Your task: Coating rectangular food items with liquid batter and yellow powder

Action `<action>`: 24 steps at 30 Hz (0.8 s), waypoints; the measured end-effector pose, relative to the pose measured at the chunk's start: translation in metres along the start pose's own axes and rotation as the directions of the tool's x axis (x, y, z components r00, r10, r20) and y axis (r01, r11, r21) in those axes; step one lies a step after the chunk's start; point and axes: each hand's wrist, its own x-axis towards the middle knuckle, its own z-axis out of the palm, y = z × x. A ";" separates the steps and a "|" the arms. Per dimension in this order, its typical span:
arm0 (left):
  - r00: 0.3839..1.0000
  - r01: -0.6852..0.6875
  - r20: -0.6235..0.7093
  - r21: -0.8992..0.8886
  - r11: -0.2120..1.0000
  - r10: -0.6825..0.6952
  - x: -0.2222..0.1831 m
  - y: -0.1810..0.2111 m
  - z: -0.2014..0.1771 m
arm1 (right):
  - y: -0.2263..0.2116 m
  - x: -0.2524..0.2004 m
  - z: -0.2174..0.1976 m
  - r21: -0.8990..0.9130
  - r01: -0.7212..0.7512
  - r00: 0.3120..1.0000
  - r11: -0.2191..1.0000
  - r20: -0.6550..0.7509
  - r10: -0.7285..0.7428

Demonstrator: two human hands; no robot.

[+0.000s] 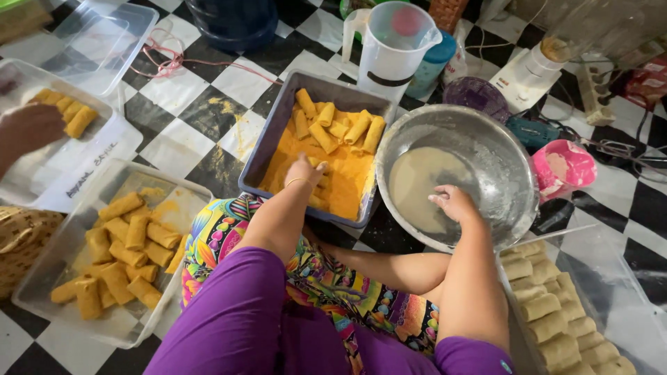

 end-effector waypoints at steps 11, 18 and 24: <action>0.990 -0.133 -0.025 0.185 0.974 0.140 0.000 0.002 0.000 | 0.000 -0.006 0.001 0.021 -0.011 1.000 1.000 0.013 0.011; 0.790 -0.501 -0.032 0.541 0.676 0.612 -0.038 0.042 -0.049 | 0.000 -0.015 -0.009 0.151 0.072 0.997 0.986 -0.003 -0.072; 0.730 -0.415 -0.418 0.359 0.836 0.542 -0.037 0.033 -0.109 | -0.014 -0.024 -0.014 0.250 0.053 0.999 0.967 -0.025 -0.048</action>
